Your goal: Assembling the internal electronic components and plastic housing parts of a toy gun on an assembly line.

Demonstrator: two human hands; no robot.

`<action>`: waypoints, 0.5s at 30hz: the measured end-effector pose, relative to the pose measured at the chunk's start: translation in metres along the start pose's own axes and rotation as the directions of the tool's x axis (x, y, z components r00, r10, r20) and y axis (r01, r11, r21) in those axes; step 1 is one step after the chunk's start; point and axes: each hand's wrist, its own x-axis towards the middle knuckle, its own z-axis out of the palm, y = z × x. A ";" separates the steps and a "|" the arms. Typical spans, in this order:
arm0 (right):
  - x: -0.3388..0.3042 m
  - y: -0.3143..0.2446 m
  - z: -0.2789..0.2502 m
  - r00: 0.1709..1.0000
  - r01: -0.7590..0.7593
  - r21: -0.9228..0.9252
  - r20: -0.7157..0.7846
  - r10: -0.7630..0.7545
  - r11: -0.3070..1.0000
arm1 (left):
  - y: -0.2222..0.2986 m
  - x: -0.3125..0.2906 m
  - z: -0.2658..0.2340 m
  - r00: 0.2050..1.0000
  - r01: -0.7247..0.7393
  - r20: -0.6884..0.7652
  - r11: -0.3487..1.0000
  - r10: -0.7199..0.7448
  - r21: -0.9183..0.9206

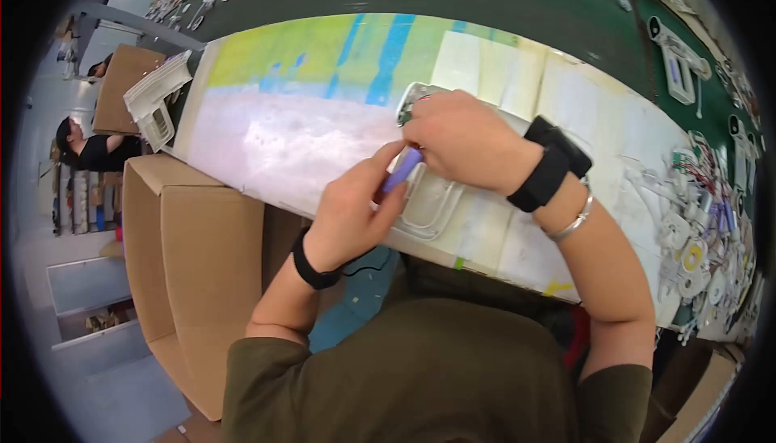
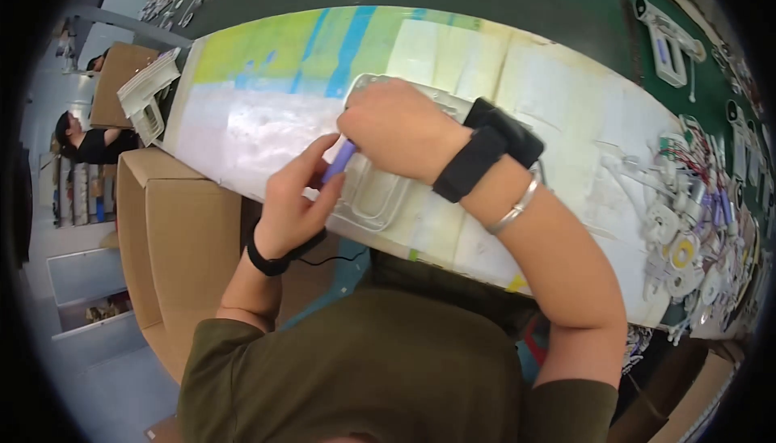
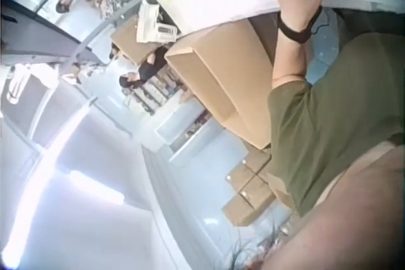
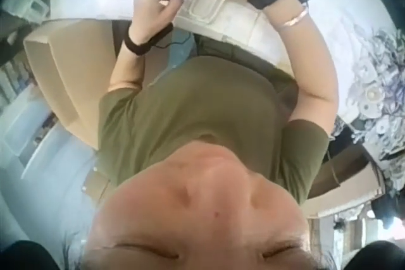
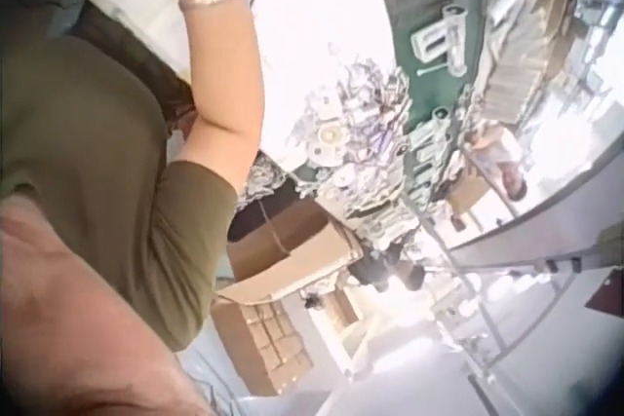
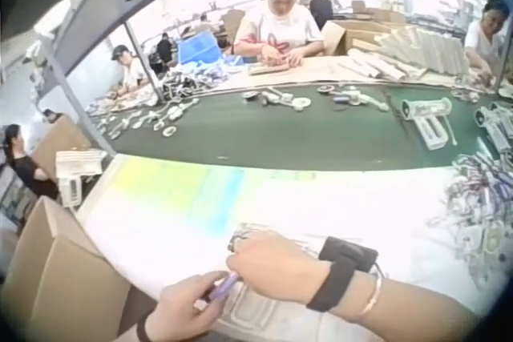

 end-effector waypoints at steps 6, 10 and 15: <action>0.006 0.013 0.008 0.997 0.080 -0.272 0.038 -0.072 0.959 | -0.007 0.001 0.011 0.985 -0.152 0.128 0.941 0.118 0.302; 0.010 0.019 0.010 0.992 0.044 -0.322 0.124 -0.004 0.946 | -0.008 0.005 0.019 0.982 -0.123 0.182 0.881 0.043 0.457; 0.008 0.023 0.019 0.997 0.038 -0.357 0.083 -0.009 0.933 | -0.010 0.008 0.013 0.973 -0.195 0.203 0.850 0.106 0.490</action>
